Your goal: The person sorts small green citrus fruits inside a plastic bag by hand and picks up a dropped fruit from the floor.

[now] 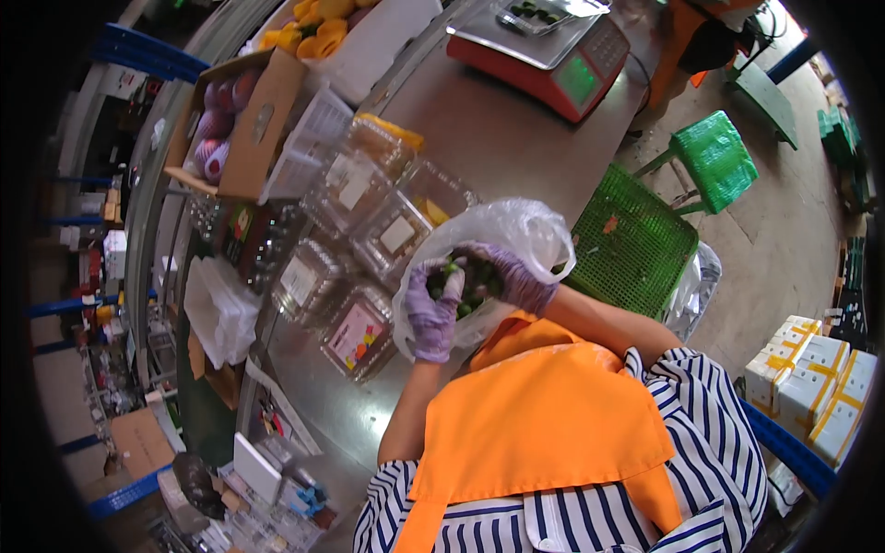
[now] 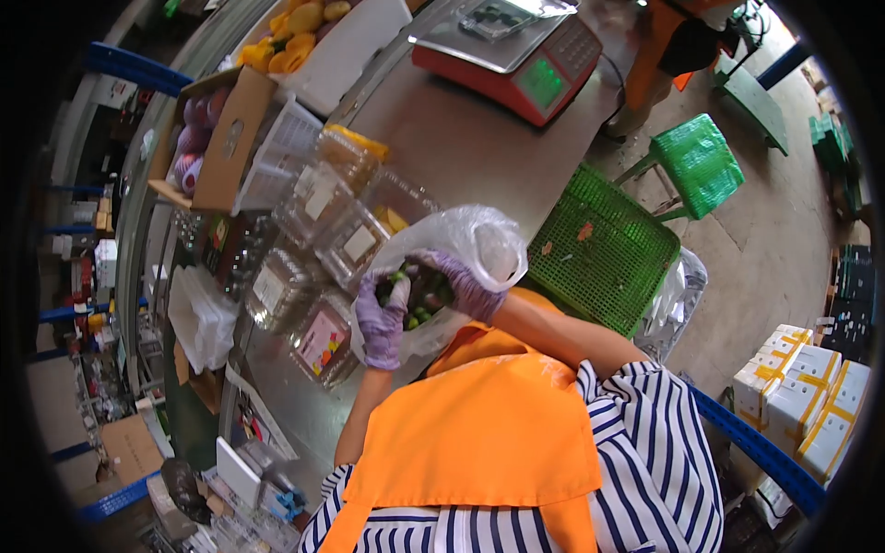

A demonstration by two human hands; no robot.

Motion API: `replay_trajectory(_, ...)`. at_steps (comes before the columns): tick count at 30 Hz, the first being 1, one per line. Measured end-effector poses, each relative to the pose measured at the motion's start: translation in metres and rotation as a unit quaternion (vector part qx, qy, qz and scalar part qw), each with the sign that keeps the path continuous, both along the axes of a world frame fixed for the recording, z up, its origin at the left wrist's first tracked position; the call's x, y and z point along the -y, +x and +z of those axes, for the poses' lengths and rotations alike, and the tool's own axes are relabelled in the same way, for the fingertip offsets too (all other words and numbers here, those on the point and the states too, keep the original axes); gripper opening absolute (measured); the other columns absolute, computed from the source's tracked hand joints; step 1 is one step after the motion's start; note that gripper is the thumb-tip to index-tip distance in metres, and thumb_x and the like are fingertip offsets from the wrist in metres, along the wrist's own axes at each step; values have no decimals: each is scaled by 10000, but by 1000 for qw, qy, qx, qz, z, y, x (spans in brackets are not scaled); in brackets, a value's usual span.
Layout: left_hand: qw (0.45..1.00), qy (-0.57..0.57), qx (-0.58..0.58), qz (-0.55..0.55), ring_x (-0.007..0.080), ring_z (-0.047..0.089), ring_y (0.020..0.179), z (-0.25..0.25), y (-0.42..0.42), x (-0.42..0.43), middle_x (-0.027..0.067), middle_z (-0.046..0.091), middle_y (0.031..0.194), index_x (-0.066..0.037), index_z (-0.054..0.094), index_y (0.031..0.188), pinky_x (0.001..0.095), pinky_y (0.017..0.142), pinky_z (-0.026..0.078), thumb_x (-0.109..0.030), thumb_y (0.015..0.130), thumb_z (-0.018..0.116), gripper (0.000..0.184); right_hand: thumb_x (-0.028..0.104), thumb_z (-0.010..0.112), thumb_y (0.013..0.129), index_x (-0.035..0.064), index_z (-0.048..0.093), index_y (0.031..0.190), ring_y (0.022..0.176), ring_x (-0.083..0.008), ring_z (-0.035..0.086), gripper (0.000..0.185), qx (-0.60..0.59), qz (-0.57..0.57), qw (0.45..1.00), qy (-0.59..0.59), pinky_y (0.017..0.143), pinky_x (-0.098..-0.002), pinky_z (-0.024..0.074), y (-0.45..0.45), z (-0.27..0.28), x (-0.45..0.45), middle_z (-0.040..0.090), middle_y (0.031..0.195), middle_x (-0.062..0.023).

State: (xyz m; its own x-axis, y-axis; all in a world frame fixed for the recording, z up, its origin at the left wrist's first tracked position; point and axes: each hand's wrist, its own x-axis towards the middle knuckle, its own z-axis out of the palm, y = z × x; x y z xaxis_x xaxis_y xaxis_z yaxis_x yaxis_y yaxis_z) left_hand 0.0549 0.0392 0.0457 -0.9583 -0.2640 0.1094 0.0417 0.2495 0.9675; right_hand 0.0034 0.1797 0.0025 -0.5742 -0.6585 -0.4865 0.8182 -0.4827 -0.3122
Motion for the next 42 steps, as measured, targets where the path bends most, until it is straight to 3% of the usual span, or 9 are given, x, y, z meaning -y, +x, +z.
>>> replay_trajectory(4, 954, -269, -129, -20, 238, 566, 946, 7, -2, -12, 109, 578, 1020, -43, 548, 1040, 339, 877, 442, -178, 779, 678, 321, 335, 628, 870, 123, 614, 979, 874, -151, 586, 239, 156, -67, 974, -149, 836, -295, 487, 14, 1, 37, 637, 908, -19)
replay_trajectory(12, 916, -349, -193, -44, 314, 544, 1005, 39, -6, -11, 143, 582, 1076, -42, 595, 1026, 426, 934, 385, -195, 801, 591, 272, 263, 576, 894, 130, 610, 922, 832, -119, 559, 140, 38, -113, 971, -208, 799, -255, 478, 18, 14, 54, 616, 862, -7)
replay_trajectory(16, 896, -371, -245, -5, 320, 500, 1088, 69, -14, -10, 141, 550, 1116, -80, 575, 1031, 485, 1009, 321, -232, 815, 576, 264, 304, 572, 884, 99, 617, 979, 871, -154, 592, 231, 160, -62, 952, -254, 787, -272, 499, 10, 66, 41, 642, 926, -34)
replay_trajectory(22, 915, -258, -291, 104, 327, 491, 1113, 85, -12, 2, 155, 504, 1202, -76, 552, 1051, 478, 994, 360, -171, 851, 513, 225, 381, 601, 849, 97, 578, 1058, 934, -211, 605, 354, 43, -137, 928, -344, 554, -258, 525, -88, 139, -11, 619, 1055, -99)
replay_trajectory(32, 991, -24, -102, 83, 247, 537, 1086, 33, 13, 0, 139, 549, 1155, 7, 579, 1013, 338, 926, 429, -74, 904, 482, 166, 298, 574, 884, 98, 620, 869, 573, -168, 603, 206, -167, -399, 887, 164, 488, -264, 522, -391, 96, -128, 634, 731, -42)
replay_trajectory(37, 994, 52, -18, 97, 181, 527, 1063, 26, 6, 2, 112, 527, 1172, -13, 565, 1024, 321, 882, 486, -134, 929, 486, 173, 344, 612, 844, 107, 638, 1049, 701, -174, 623, 314, -288, -244, 781, 498, 581, -326, 517, -430, 84, -130, 637, 774, -77)
replay_trajectory(38, 991, 85, -14, 107, 180, 528, 1061, 28, 3, 2, 110, 527, 1173, -17, 567, 1032, 324, 875, 490, -146, 931, 491, 181, 356, 621, 829, 101, 622, 1129, 841, -240, 637, 394, -418, -185, 653, 604, 758, -356, 504, -470, 46, -145, 670, 848, -127)
replay_trajectory(41, 978, 168, 23, 122, 168, 535, 1033, 27, -8, 9, 96, 543, 1141, -25, 557, 1077, 320, 894, 467, -197, 936, 495, 230, 323, 658, 788, 104, 628, 1124, 963, -323, 609, 402, -465, -121, 518, 707, 861, -376, 470, -440, 86, -120, 643, 1066, -156)
replay_trajectory(42, 973, 192, 39, 123, 163, 538, 1020, 28, -14, 13, 90, 551, 1125, -27, 552, 1095, 316, 907, 454, -216, 938, 495, 252, 290, 662, 778, 105, 635, 1085, 957, -309, 600, 359, -591, -209, 373, 684, 843, -373, 478, -421, 90, -108, 628, 1056, -157)
